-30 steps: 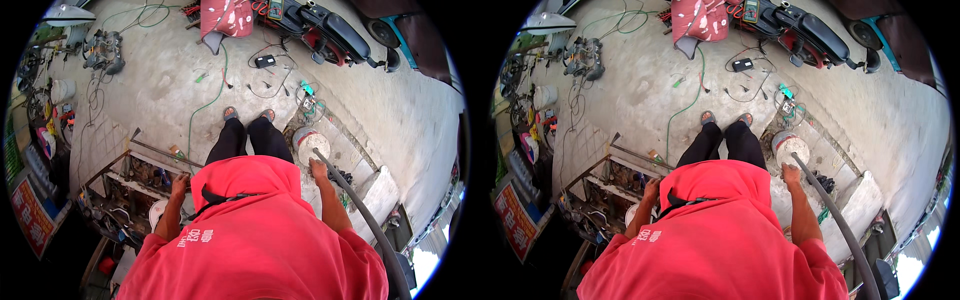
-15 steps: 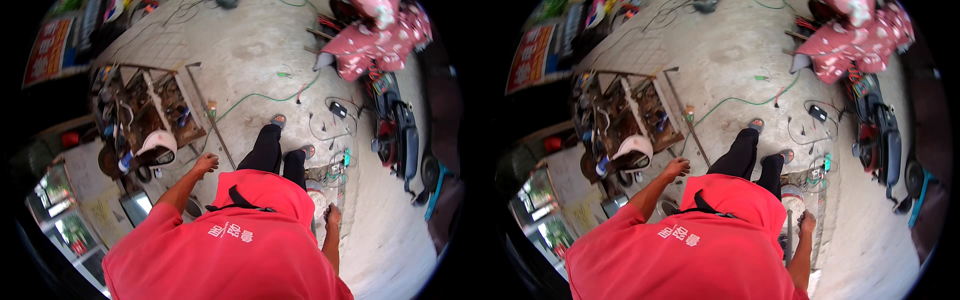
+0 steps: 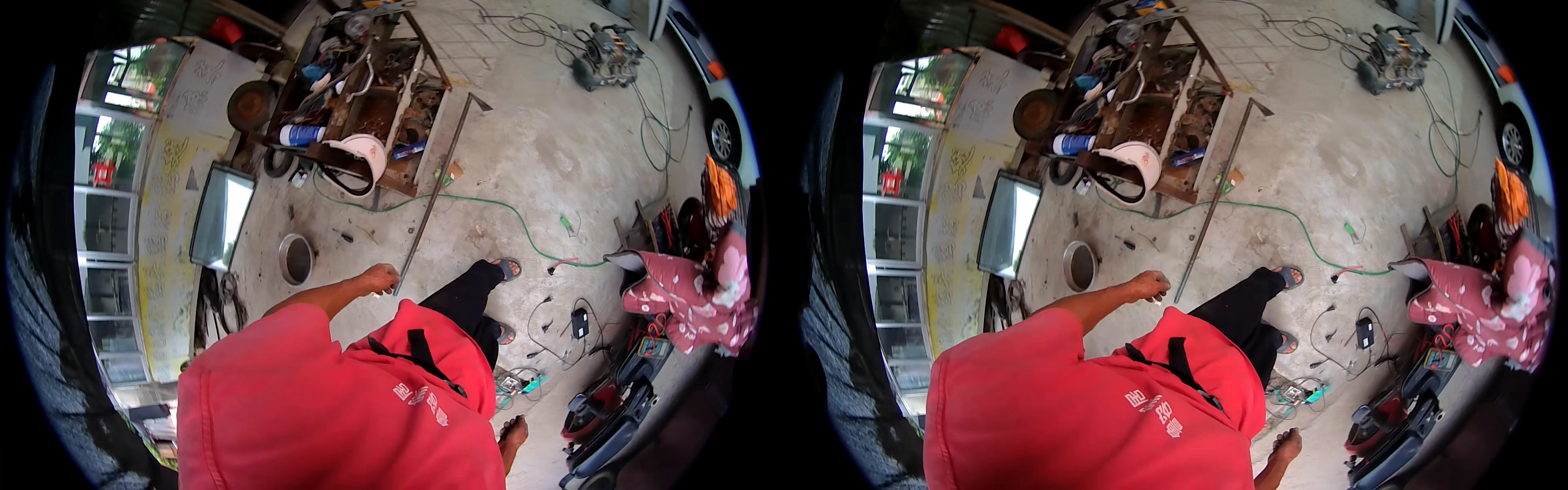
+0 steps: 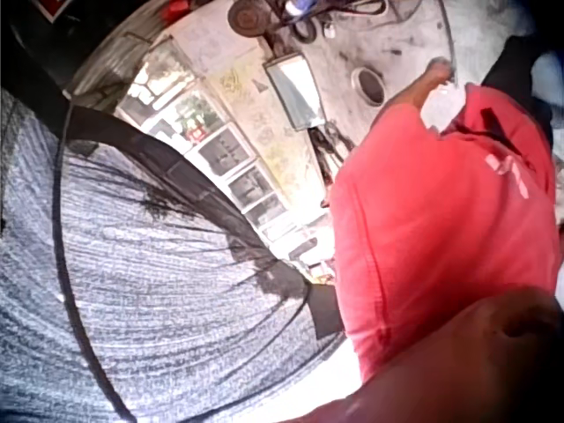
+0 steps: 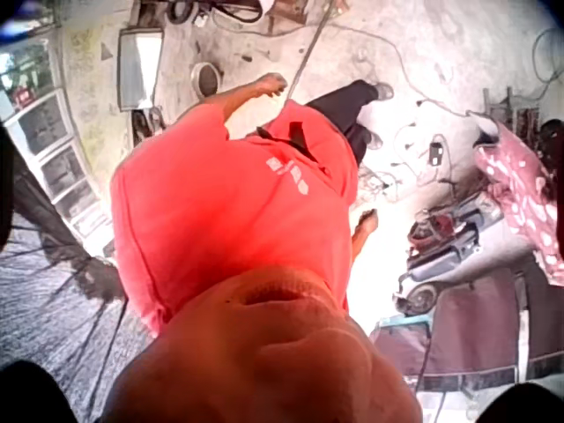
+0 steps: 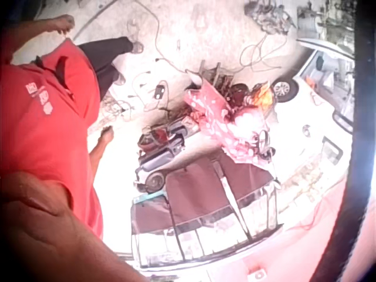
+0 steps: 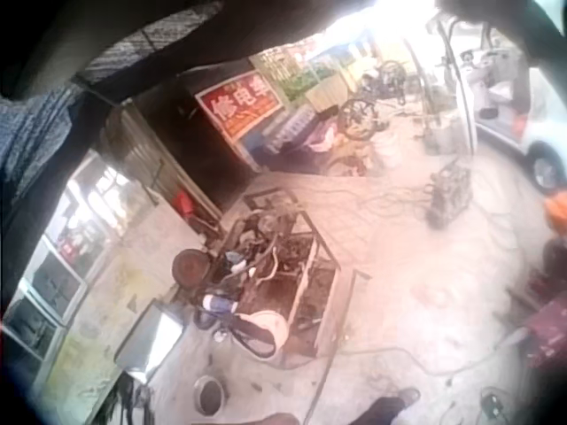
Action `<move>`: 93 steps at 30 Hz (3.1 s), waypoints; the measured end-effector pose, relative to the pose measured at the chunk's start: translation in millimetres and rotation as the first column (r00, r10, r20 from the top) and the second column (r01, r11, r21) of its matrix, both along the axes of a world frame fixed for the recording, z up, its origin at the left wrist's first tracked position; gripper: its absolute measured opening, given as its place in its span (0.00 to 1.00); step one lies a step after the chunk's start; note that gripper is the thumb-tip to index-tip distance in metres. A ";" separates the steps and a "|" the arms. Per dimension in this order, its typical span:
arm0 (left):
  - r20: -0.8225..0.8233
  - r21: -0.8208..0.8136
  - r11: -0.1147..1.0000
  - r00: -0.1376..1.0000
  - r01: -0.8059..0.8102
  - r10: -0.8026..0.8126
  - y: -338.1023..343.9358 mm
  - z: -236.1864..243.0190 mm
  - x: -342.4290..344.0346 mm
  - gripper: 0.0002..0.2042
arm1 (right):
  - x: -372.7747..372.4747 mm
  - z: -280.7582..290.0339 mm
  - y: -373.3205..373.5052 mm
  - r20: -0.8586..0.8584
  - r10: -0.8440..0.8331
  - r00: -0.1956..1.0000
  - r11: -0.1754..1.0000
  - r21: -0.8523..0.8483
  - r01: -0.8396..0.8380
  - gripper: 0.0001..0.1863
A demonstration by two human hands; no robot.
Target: The person squats on the floor to repair the wiring of a red electric scooter. They use a multimeter to test connections and manipulate wires near the front wheel and suspension. The person also briefly walks to a white vehicle to place a tool inside before returning to the scooter.
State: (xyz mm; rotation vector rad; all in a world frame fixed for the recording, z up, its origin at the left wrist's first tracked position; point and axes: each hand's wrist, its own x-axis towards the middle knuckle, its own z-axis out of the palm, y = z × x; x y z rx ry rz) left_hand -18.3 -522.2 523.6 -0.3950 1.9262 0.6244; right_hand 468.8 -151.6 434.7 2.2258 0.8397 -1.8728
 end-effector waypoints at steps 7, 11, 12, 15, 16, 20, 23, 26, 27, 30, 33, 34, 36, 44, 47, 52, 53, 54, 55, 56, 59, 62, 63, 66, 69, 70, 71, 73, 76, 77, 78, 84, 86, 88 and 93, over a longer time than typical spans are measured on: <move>-0.068 -0.004 0.999 0.997 -0.047 0.047 -21.9 -2.0 14.8 0.11 | -28.9 -5.7 29.6 0.002 0.158 0.987 0.987 0.018 -0.158 0.12; -0.062 0.007 0.998 0.996 -0.066 0.066 -17.4 0.5 12.4 0.10 | 7.4 -70.9 44.6 -0.074 0.171 0.983 0.985 0.001 -0.171 0.16; -0.055 -0.002 0.998 0.997 -0.059 0.059 -18.6 2.8 15.3 0.11 | 11.4 -80.0 48.3 -0.056 0.186 0.981 0.983 0.014 -0.186 0.14; -0.045 0.006 0.998 0.997 -0.068 0.068 -18.5 2.7 16.6 0.11 | 57.4 -119.2 73.0 -0.117 0.341 0.933 0.939 -0.012 -0.345 0.13; -0.038 0.015 0.998 0.998 -0.059 0.060 -18.7 -0.3 14.7 0.11 | 57.8 -112.4 69.6 -0.129 0.383 0.915 0.924 0.046 -0.381 0.12; -0.040 0.047 0.975 0.976 0.217 -0.215 -49.1 -46.2 28.5 0.12 | 49.7 -111.8 72.0 -0.073 0.769 0.635 0.622 0.313 -0.717 0.11; -0.027 0.049 0.998 0.999 0.049 -0.047 -62.5 -59.0 31.3 0.12 | -7.0 -38.0 58.0 -0.146 0.454 0.879 0.888 0.149 -0.434 0.11; -0.033 0.025 0.994 0.994 -0.105 0.106 -24.3 -3.3 22.2 0.14 | -39.4 9.7 47.6 -0.084 0.184 0.979 0.982 -0.018 -0.186 0.11; -0.027 0.003 0.996 0.996 -0.084 0.084 -20.3 -1.7 22.2 0.15 | -38.4 12.7 45.9 -0.053 0.160 0.986 0.987 -0.015 -0.161 0.10; 0.018 0.011 0.993 0.993 -0.114 0.114 -17.1 -9.6 27.1 0.14 | -20.0 12.8 39.8 -0.037 0.093 0.995 0.995 -0.017 -0.094 0.09; 0.041 -0.032 0.986 0.986 -0.163 0.164 -27.8 -11.9 45.2 0.13 | -14.8 13.2 44.9 -0.026 0.169 0.985 0.985 -0.019 -0.170 0.09; 0.050 -0.043 0.986 0.985 -0.163 0.166 -27.3 -12.3 48.0 0.13 | -12.6 16.5 45.3 -0.039 0.185 0.982 0.983 -0.005 -0.186 0.09; 0.050 -0.018 0.985 0.984 -0.169 0.170 -22.9 -6.9 41.7 0.12 | -25.1 25.8 41.7 -0.027 0.110 0.994 0.994 0.009 -0.110 0.10; 0.033 -0.032 0.992 0.992 -0.120 0.121 -17.1 -6.3 42.1 0.13 | -15.5 24.7 33.9 0.015 0.127 0.992 0.992 0.014 -0.127 0.10; 0.039 -0.041 0.997 0.997 -0.063 0.065 -16.8 -11.9 42.1 0.13 | -8.5 25.6 26.0 0.032 0.117 0.993 0.993 0.020 -0.118 0.10; 0.056 -0.042 0.999 0.998 -0.029 0.032 -7.1 -8.4 40.9 0.14 | 2.7 31.9 15.0 0.063 0.065 0.996 0.996 0.052 -0.068 0.12; 0.057 -0.046 0.999 0.998 -0.008 0.011 -0.7 -4.7 36.8 0.15 | 5.4 28.0 9.2 0.059 0.050 0.997 0.997 0.053 -0.053 0.12; 0.058 -0.050 0.999 0.998 0.010 -0.007 7.4 -1.1 33.1 0.15 | 8.4 26.3 4.5 0.056 0.037 0.998 0.998 0.053 -0.040 0.11; 0.060 -0.053 0.998 0.998 0.027 -0.024 14.0 -0.2 30.7 0.15 | 12.8 27.8 0.2 0.035 -0.008 0.999 0.999 0.049 0.006 0.11; 0.059 -0.052 0.998 0.998 0.039 -0.036 15.8 -1.1 27.6 0.15 | 14.5 27.0 -3.6 0.039 -0.016 0.999 0.999 0.042 0.014 0.11; 0.051 -0.047 0.996 0.996 0.075 -0.072 19.5 -7.1 18.8 0.16 | 20.1 26.9 -15.2 0.044 -0.044 0.998 0.998 0.036 0.042 0.10; 0.058 -0.050 0.992 0.992 0.112 -0.109 30.4 -7.3 12.4 0.16 | 26.6 25.6 -22.5 0.031 -0.086 0.996 0.996 0.022 0.086 0.10; 0.068 -0.036 0.992 0.991 0.121 -0.118 32.6 -7.7 9.5 0.16 | 28.2 26.6 -25.5 0.039 -0.098 0.994 0.995 0.020 0.098 0.11; 0.080 -0.033 0.988 0.986 0.151 -0.148 38.2 -11.0 1.8 0.16 | 33.0 27.5 -31.4 0.052 -0.124 0.991 0.992 0.019 0.123 0.11; 0.084 -0.011 0.987 0.984 0.159 -0.157 41.5 -13.6 -5.0 0.16 | 39.2 26.2 -38.6 0.051 -0.145 0.988 0.989 0.021 0.145 0.11; 0.089 -0.001 0.986 0.982 0.166 -0.166 42.9 -14.1 -7.8 0.17 | 40.3 26.4 -40.4 0.048 -0.155 0.987 0.988 0.023 0.154 0.11; 0.076 -0.004 0.985 0.983 0.171 -0.170 49.1 -11.7 -7.7 0.17 | 42.0 26.4 -41.7 0.048 -0.165 0.985 0.986 0.027 0.164 0.11; 0.051 -0.009 0.984 0.983 0.179 -0.178 62.8 -5.3 -4.4 0.16 | 45.0 24.8 -44.6 0.038 -0.178 0.983 0.984 0.035 0.177 0.12; 0.061 0.013 0.978 0.976 0.208 -0.208 67.7 -5.0 -6.8 0.16 | 49.8 20.4 -47.9 0.018 -0.214 0.977 0.976 0.054 0.213 0.12; 0.056 0.014 0.978 0.977 0.207 -0.208 71.8 -4.1 -6.0 0.16 | 51.4 18.3 -49.2 0.009 -0.228 0.974 0.972 0.061 0.227 0.12; 0.055 0.010 0.976 0.974 0.220 -0.220 75.6 -1.5 -5.4 0.16 | 53.5 16.7 -51.1 0.009 -0.233 0.972 0.971 0.059 0.233 0.12; 0.046 0.023 0.973 0.972 0.231 -0.232 86.6 3.1 -5.5 0.14 | 59.2 14.5 -61.6 0.012 -0.270 0.963 0.962 0.051 0.269 0.12; 0.044 0.014 0.970 0.969 0.244 -0.245 86.3 1.7 -7.2 0.15 | 59.8 14.1 -64.8 0.010 -0.273 0.962 0.961 0.045 0.273 0.12; 0.044 0.024 0.967 0.966 0.255 -0.256 89.4 0.2 -8.1 0.15 | 61.6 12.7 -66.7 0.007 -0.279 0.960 0.959 0.052 0.279 0.12; 0.038 0.014 0.958 0.958 0.285 -0.285 93.9 8.1 -5.0 0.16 | 67.8 7.0 -80.3 -0.008 -0.304 0.953 0.952 0.044 0.304 0.13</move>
